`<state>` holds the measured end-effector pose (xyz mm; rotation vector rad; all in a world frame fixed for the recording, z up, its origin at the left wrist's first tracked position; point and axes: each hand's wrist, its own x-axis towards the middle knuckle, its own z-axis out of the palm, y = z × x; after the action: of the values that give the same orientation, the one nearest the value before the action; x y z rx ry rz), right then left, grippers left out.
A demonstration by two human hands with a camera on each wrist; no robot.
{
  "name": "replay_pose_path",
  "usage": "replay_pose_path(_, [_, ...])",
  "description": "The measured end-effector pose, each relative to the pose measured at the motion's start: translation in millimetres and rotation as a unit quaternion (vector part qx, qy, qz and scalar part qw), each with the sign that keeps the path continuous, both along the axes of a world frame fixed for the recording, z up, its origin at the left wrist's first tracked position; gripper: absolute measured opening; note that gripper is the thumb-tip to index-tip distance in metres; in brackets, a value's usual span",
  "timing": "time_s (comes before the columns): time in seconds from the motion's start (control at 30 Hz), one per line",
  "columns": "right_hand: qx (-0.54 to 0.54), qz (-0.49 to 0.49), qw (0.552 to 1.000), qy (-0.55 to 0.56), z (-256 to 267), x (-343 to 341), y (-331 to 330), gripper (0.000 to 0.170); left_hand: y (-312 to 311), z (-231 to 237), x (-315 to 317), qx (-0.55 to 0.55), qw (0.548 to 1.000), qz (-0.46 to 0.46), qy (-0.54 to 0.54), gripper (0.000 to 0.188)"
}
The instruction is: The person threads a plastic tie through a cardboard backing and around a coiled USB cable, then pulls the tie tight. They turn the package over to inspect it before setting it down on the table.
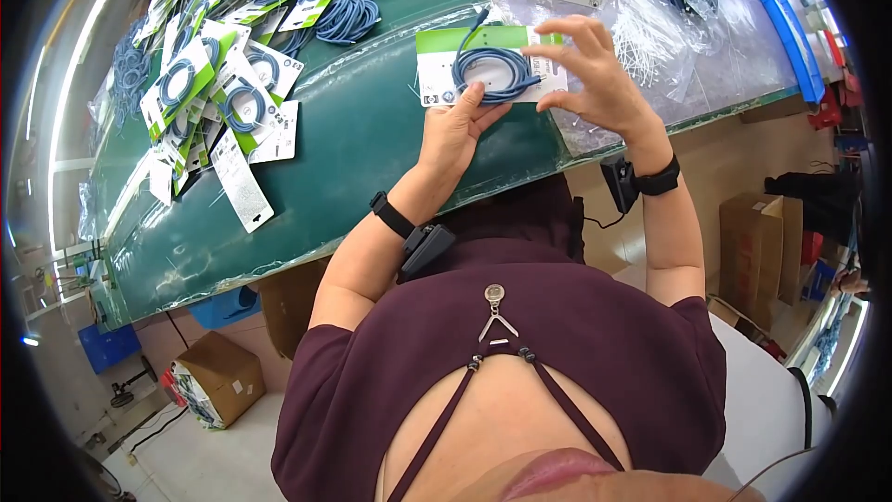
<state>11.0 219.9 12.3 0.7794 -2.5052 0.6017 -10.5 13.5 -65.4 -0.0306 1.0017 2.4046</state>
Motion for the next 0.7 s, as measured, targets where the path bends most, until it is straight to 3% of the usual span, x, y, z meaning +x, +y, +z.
replay_pose_path(0.1, [0.059,0.009,0.998,0.008,-10,9,-1,0.051,3,-1,0,0.024,1.0,-0.016,0.006,0.029])
replay_pose_path(0.2, [0.014,-0.011,1.0,0.009,-30,7,-7,0.033,3,-3,2,0.042,0.999,-0.027,0.006,0.032])
replay_pose_path(0.33, [-0.026,-0.022,0.999,0.015,-30,7,-15,0.023,2,0,6,0.047,0.998,-0.028,0.037,0.035])
replay_pose_path(0.7, [-0.023,-0.053,0.997,0.058,-34,11,-30,0.018,10,-1,12,0.02,0.997,-0.001,0.069,0.036])
